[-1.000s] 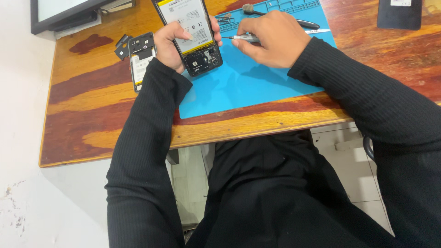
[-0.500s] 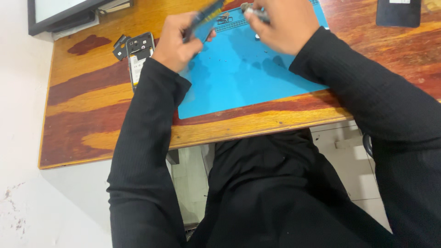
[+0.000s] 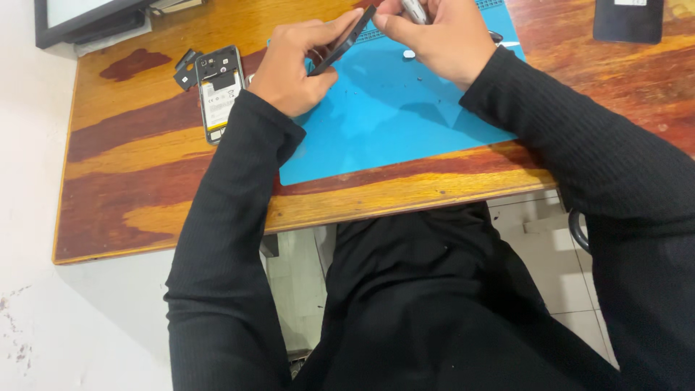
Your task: The person disassembles a smartphone by removing screws, prying open the case, and detaching internal components. They use a screwdriver and a prying tool to separate the back cover, remove the battery, and disconnect the motherboard from the frame.
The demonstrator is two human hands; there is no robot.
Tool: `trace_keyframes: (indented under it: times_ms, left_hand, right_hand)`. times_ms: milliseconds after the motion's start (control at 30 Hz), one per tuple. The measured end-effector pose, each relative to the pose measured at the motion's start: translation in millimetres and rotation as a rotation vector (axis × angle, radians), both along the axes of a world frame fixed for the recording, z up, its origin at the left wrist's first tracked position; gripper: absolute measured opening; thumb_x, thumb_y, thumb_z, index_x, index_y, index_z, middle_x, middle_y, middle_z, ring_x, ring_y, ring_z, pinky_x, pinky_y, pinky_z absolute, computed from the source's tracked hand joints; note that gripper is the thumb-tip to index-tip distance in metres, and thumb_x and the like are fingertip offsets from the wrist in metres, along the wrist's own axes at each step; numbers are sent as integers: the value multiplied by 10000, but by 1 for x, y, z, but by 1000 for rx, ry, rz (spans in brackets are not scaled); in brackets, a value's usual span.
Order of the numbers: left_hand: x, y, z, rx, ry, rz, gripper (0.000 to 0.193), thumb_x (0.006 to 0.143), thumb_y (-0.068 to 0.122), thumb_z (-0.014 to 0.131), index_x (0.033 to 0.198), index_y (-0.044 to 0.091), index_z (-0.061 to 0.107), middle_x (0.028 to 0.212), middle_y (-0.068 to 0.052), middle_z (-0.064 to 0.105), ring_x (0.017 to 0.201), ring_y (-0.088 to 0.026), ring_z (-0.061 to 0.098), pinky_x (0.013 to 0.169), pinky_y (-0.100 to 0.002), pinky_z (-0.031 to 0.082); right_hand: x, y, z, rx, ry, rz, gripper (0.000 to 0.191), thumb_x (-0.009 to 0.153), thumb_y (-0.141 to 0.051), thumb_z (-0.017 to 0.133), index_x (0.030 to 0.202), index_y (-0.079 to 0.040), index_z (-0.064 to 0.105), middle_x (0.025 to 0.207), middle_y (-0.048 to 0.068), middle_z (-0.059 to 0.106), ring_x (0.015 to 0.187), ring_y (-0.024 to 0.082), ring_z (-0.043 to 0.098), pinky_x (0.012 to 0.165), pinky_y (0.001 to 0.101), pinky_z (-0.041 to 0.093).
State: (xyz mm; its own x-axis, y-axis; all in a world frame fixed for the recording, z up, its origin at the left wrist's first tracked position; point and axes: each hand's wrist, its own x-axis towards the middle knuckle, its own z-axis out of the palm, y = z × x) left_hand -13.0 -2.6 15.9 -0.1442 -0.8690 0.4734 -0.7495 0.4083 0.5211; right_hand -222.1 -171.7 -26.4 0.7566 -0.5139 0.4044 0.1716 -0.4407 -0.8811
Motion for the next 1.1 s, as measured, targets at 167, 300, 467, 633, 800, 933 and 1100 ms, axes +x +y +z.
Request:
trace_keyframes:
  times_ms: [167,300,467,633,800,933,1100]
  left_hand:
    - [-5,0,2,-16,-12,2,726,788,-36,653,1498,102,598,961,-163,693,837,-279,665,805,-350,552]
    - [-6,2,4,-19,-28,8,731,788,-38,652,1504,94,593,943,-164,661,824,-278,649,809,-353,548]
    - [5,0,-8,-61,40,-8,665,833,-52,624,1488,62,611,984,-160,669,916,-263,696,862,-346,570]
    - [25,-12,-24,57,847,-169,374,906,20,520,1263,-71,582,1156,-205,707,1056,-310,716,1001,-396,609]
    - [45,-11,-31,230,1108,-209,473,801,111,483,1213,-99,583,1134,-254,695,1045,-373,713,983,-483,620]
    - [53,-12,-38,383,1285,-181,525,782,145,487,1229,-111,588,1165,-241,683,1059,-364,707,1001,-476,602]
    - [60,-14,-43,389,1297,-203,523,788,175,484,1213,-110,592,1151,-243,691,1053,-356,711,1004,-462,603]
  right_hand:
    - [1,7,7,59,-22,1,112,1096,-182,716,1106,-86,659,920,-66,613,743,22,561,625,224,484]
    - [0,17,11,263,-15,41,96,1093,-178,692,1051,-96,666,782,-84,535,648,12,496,559,223,425]
    - [-1,16,12,394,-91,139,117,1091,-169,666,991,-111,648,700,-85,462,544,22,392,511,221,331]
    - [2,9,9,-330,108,35,81,1001,-163,717,1025,-87,735,800,12,649,689,147,616,610,318,482]
    - [-2,18,9,-943,387,62,156,847,-216,762,970,-121,775,762,128,719,734,348,697,657,474,530]
    - [-4,24,12,-964,412,59,201,865,-213,763,1048,-137,791,789,126,730,723,345,701,651,461,533]
    - [-3,24,12,-978,427,35,245,854,-216,768,1089,-155,802,832,134,743,734,334,710,656,449,543]
